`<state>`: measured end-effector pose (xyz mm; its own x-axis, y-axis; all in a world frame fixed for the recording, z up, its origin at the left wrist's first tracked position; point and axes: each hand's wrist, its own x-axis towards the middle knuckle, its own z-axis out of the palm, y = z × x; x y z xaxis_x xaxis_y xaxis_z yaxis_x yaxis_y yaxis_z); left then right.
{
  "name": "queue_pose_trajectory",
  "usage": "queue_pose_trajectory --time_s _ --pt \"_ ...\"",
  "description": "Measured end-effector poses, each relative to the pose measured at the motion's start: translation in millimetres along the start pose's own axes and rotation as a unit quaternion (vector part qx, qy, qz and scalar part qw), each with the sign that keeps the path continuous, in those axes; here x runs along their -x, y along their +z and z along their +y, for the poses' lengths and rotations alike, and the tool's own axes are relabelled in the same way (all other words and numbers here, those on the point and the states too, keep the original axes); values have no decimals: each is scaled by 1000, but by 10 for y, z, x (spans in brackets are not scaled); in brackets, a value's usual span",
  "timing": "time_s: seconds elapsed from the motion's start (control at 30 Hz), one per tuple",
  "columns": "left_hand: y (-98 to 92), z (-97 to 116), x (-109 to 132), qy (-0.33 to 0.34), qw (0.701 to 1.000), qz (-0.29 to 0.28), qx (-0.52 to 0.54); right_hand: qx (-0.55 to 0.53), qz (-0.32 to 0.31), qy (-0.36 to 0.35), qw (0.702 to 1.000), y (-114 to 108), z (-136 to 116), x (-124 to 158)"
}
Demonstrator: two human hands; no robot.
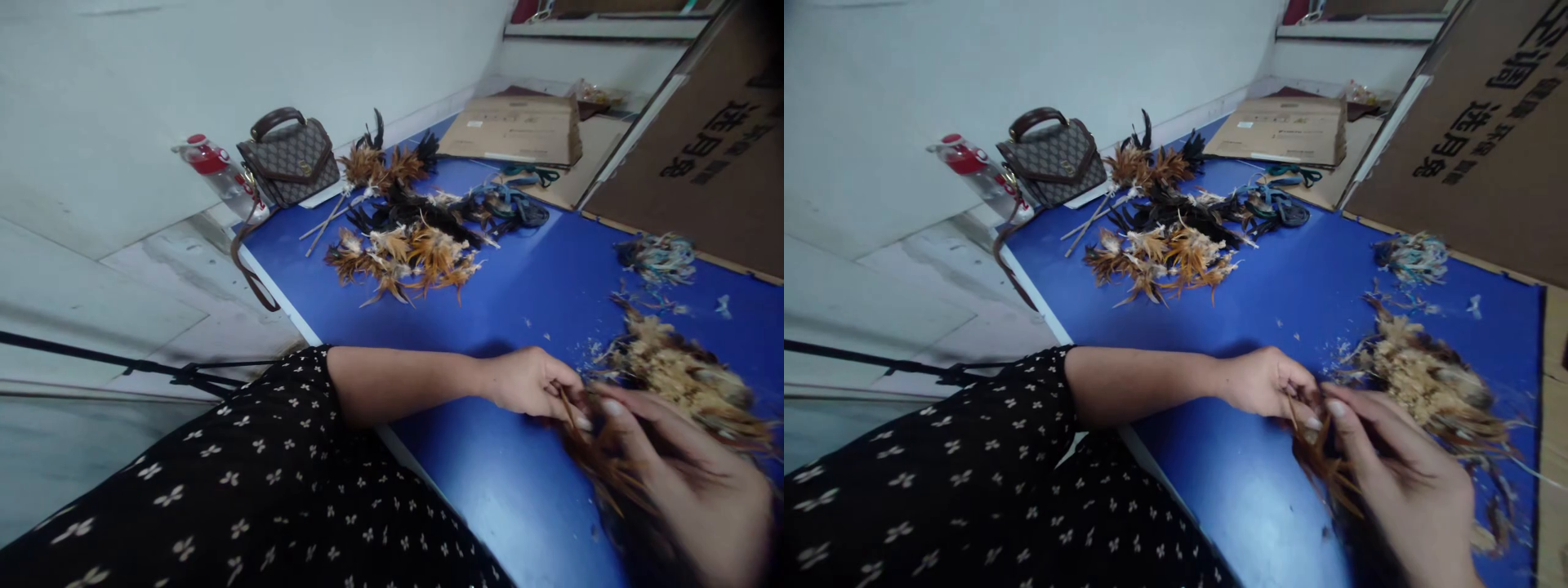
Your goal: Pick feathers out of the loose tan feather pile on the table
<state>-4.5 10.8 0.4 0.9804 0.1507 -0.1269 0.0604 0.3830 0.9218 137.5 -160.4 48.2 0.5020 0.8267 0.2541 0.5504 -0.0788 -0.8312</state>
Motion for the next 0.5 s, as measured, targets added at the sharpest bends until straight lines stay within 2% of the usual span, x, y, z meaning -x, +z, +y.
queue_pose_trajectory --time_s 0.07,0.13,0.27,0.5 --pt "-5 43 -2 19 999 19 31 16 9 -1 1000 -57 71 -10" --pt "-10 87 -2 35 998 33 50 32 -10 -7 999 -111 141 -23" --pt "-15 124 10 50 996 30 60 48 -39 -11 998 -121 192 -38" --pt "-20 80 8 70 996 33 38 29 -68 57 996 -37 245 -15"
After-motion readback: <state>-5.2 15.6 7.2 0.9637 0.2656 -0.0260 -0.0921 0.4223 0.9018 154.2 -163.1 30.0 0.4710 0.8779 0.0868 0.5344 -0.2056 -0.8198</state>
